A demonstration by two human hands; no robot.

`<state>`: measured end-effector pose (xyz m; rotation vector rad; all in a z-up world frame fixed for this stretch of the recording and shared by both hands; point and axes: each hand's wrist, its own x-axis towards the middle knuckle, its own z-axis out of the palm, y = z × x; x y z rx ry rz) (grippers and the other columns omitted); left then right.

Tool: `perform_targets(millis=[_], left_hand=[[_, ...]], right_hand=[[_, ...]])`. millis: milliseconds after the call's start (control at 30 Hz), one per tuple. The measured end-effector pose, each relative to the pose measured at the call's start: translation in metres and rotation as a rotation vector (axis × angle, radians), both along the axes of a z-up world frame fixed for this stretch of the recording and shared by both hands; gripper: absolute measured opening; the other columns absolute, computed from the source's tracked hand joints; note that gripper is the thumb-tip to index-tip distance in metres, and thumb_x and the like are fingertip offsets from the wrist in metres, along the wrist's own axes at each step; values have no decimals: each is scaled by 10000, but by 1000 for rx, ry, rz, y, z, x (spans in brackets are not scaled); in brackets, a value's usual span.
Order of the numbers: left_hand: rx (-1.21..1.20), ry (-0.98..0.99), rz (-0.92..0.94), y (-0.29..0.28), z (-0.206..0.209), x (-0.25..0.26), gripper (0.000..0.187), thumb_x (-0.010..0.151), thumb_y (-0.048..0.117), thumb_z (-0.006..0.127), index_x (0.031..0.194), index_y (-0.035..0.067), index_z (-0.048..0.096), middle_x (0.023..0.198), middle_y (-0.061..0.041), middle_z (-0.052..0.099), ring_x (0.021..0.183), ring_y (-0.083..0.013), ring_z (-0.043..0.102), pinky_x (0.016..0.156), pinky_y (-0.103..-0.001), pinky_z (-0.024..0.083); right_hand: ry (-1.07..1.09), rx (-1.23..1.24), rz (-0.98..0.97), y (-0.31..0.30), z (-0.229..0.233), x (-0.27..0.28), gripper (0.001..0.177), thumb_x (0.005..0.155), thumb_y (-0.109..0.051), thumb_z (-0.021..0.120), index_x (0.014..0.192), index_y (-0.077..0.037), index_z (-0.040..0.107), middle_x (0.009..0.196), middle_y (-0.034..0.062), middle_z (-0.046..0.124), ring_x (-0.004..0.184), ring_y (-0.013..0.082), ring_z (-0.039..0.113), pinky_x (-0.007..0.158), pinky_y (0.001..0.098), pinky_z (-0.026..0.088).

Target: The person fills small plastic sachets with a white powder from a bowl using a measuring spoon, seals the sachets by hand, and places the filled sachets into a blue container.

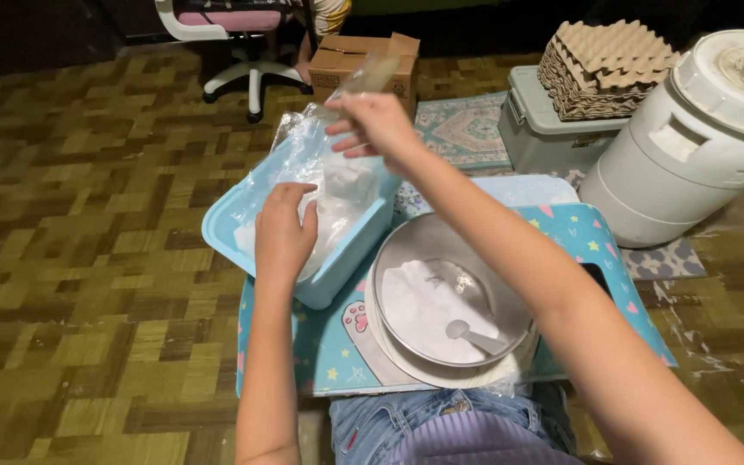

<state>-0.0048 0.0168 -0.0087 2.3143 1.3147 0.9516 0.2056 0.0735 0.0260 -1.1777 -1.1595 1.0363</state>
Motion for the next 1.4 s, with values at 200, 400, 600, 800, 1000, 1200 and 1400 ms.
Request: perform_targets(millis=[200,400,600,800,1000,1200,1400], left_hand=[[-246,257,-154,67,-82,39,414,982,141,442,1324,-57,566,1236,-315,613,1157,-449,614,958,-536,499],[-330,437,-164,90,-112,95,598,914,83,426,1431,-195,313,1351,-504,373,1181,-567,540,946,-625,483],[-325,341,-19,101,-113,131,602,999,306,472,1475,-50,375,1497,-398,275,1313,-586,393,941,-705,447],[-100,323,-89,50,-27,144,555,1058,406,394,1468,35,430,1572,-193,329,1465,-393,270,1094,-653,346],[45,385,65,74,-65,177,402,1013,491,427,1179,177,617,1295,-19,543,1370,-292,381,1055,-742,264],[223,-202,-478,17,-42,155,451,861,138,738,1270,110,549,1127,-128,534,1129,-376,563,959,-482,505],[62,51,-616,-59,-37,115,163,816,434,714,905,298,717,517,-28,582,589,-298,646,598,-385,515]], right_hand=[[63,-204,-148,62,-67,16,378,963,-379,541,1186,-102,671,978,196,742,731,277,766,609,358,666],[-18,-204,-189,71,-72,52,250,937,-195,603,1045,9,700,911,253,728,731,304,769,625,356,681],[-209,-158,-300,84,-98,93,165,867,-195,726,902,-34,737,733,149,733,555,219,731,432,297,634],[-849,-492,-201,115,-213,151,674,816,-470,720,1243,42,620,1190,264,645,1080,442,640,816,584,575],[-1130,-427,-82,41,-111,136,319,843,-338,741,845,-19,747,684,153,715,714,349,730,628,472,569],[-1108,-235,177,-92,-11,121,299,924,-288,622,771,-73,761,618,107,705,586,297,690,603,415,534],[-994,-124,395,-217,-28,96,253,857,26,507,1021,-1,697,888,283,718,855,497,691,745,572,557]])
